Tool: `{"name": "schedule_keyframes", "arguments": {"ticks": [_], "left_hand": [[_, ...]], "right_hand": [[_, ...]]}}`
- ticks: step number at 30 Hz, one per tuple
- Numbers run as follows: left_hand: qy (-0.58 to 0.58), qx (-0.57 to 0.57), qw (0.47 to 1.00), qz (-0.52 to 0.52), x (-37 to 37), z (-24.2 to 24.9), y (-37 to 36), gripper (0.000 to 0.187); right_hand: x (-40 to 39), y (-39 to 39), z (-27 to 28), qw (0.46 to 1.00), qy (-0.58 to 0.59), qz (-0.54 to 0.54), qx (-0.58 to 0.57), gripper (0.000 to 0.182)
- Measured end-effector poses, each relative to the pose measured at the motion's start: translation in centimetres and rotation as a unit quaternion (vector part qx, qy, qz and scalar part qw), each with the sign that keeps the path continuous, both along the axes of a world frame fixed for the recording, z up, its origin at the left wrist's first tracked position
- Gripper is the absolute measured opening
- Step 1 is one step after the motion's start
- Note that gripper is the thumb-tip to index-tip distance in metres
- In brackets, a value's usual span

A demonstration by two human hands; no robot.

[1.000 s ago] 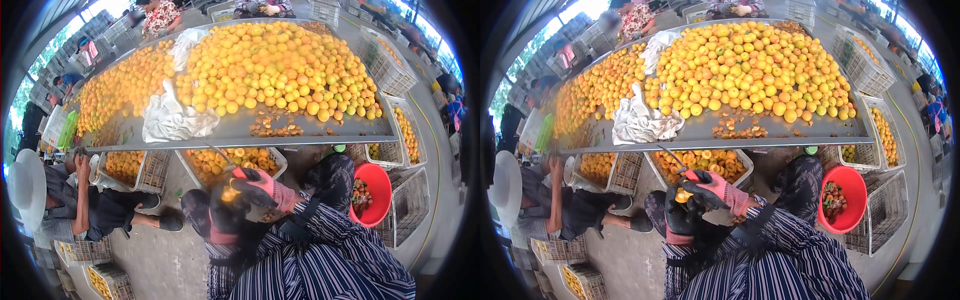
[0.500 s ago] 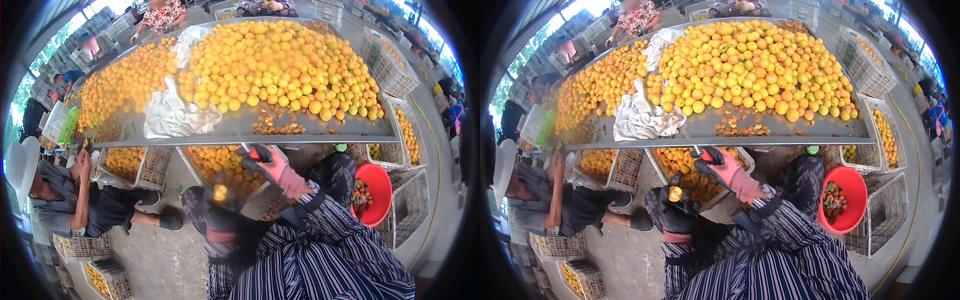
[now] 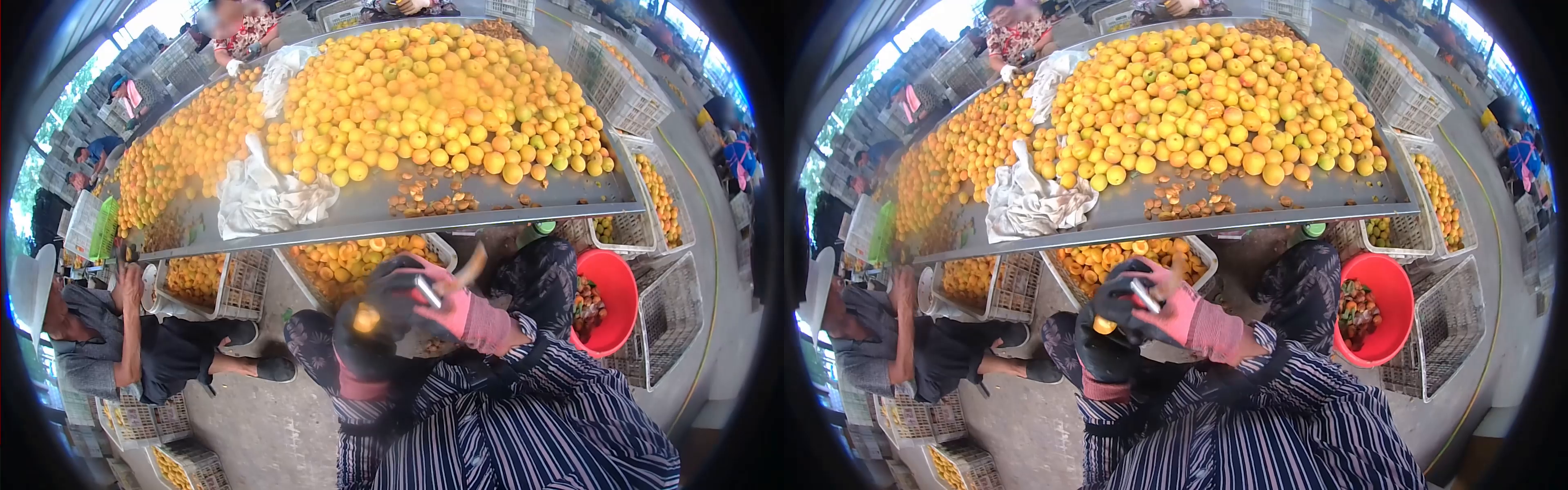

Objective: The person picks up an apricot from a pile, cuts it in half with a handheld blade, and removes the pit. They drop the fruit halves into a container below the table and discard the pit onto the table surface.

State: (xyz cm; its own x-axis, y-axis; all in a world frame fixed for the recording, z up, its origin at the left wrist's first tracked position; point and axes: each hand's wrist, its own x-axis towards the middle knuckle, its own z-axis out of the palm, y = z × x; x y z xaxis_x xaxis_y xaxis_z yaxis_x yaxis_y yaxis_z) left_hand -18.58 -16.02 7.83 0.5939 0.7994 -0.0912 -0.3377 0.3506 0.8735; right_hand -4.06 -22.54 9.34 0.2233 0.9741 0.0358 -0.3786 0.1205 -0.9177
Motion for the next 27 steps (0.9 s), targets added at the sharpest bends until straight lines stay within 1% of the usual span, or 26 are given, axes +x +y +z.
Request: {"name": "schedule_keyframes", "arguments": {"ticks": [1,2,3,4,5,6,7,8,9,10,11,12,13,14,15,16,18,19,21,22,23,24,25,26,27], "left_hand": [[0.028,0.047,0.998,0.012,0.2,-0.2,0.2,0.029],[0.056,0.094,0.994,0.023,0.3,-0.4,0.4,0.017],[-0.026,-0.017,0.999,0.035,-0.1,0.1,0.4,0.022],[-0.025,-0.016,0.999,0.034,0.0,-0.4,0.4,0.022],[0.046,0.174,0.981,0.073,0.3,-1.3,0.3,0.027],[0.114,0.358,0.921,0.107,0.4,-2.0,0.2,0.032],[0.114,0.358,0.921,0.104,0.4,-2.5,0.2,0.032],[0.098,0.291,0.947,0.091,0.2,-2.9,0.3,0.025],[0.082,0.221,0.969,0.077,0.1,-3.1,0.5,0.021],[0.082,0.222,0.969,0.075,-0.1,-2.9,0.9,0.021],[-0.046,0.009,0.999,0.0,-0.2,-2.6,1.5,0.019],[-0.169,-0.205,0.961,-0.075,-0.1,-2.3,1.8,0.017],[-0.168,-0.204,0.961,-0.077,0.3,-1.7,1.5,0.017],[-0.1,-0.126,0.987,-0.031,1.0,-0.7,1.0,0.015],[-0.029,-0.045,0.998,0.013,1.4,-0.2,0.7,0.014],[-0.027,-0.045,0.999,0.01,1.4,-0.4,1.0,0.014],[0.071,0.045,0.995,-0.046,1.2,-1.6,2.0,0.021],[0.072,0.046,0.995,-0.05,1.6,-2.2,2.6,0.021],[0.01,-0.063,0.993,-0.099,3.1,-2.8,3.9,0.029],[0.011,-0.06,0.993,-0.105,3.9,-2.7,4.4,0.029],[0.086,0.3,0.949,-0.039,4.8,-2.2,4.9,0.04],[0.144,0.618,0.772,0.033,5.9,-1.4,5.2,0.058],[0.163,0.629,0.76,0.009,6.9,-0.3,5.4,0.074],[0.119,0.645,0.754,0.035,8.1,-2.8,6.5,0.07],[0.185,0.513,0.838,-0.029,9.0,-2.6,6.8,0.062]], "right_hand": [[0.2,-0.3,2.8,0.967,-0.255,0.016,-0.021,0.047],[0.4,-0.5,4.2,0.869,-0.492,0.03,-0.04,0.043],[0.4,-0.7,4.2,0.936,-0.347,0.047,-0.032,0.037],[0.6,-0.9,4.1,0.937,-0.346,0.046,-0.032,0.037],[0.7,-1.1,3.9,0.935,-0.353,0.024,-0.025,0.037],[0.8,-1.5,3.6,0.933,-0.359,0.002,-0.019,0.038],[0.3,-2.2,2.3,0.922,-0.378,-0.086,-0.022,0.037],[0.6,-2.1,2.5,0.922,-0.377,-0.088,-0.023,0.037],[1.0,-2.1,3.0,0.951,-0.289,-0.055,-0.094,0.035],[1.3,-2.0,3.3,0.967,-0.197,-0.02,-0.162,0.034],[2.0,-1.7,1.5,0.98,-0.174,-0.038,-0.09,0.033],[2.4,-1.7,1.0,0.98,-0.172,-0.041,-0.089,0.033],[2.8,-1.7,0.7,0.994,-0.075,-0.009,-0.075,0.032],[3.1,-1.6,0.7,0.998,0.022,0.024,-0.058,0.031],[2.8,-2.0,2.0,0.992,0.071,-0.009,-0.1,0.029],[3.1,-1.8,1.8,0.992,0.073,-0.013,-0.099,0.029],[3.7,-1.6,1.2,0.998,0.053,-0.023,0.008,0.028],[4.0,-1.6,1.2,0.998,0.055,-0.027,0.009,0.028],[4.6,-1.5,1.4,0.985,0.137,-0.04,-0.102,0.028],[5.0,-1.3,1.2,0.985,0.137,-0.045,-0.099,0.028],[5.4,-0.9,0.9,0.99,0.096,-0.044,-0.09,0.029],[5.8,-0.5,1.0,0.994,0.056,-0.044,-0.082,0.03],[6.2,0.0,1.5,0.989,-0.107,-0.06,-0.088,0.033],[6.1,0.8,0.7,0.941,-0.306,-0.117,0.08,0.038],[6.0,1.2,0.4,0.916,-0.383,-0.093,0.068,0.043]]}}
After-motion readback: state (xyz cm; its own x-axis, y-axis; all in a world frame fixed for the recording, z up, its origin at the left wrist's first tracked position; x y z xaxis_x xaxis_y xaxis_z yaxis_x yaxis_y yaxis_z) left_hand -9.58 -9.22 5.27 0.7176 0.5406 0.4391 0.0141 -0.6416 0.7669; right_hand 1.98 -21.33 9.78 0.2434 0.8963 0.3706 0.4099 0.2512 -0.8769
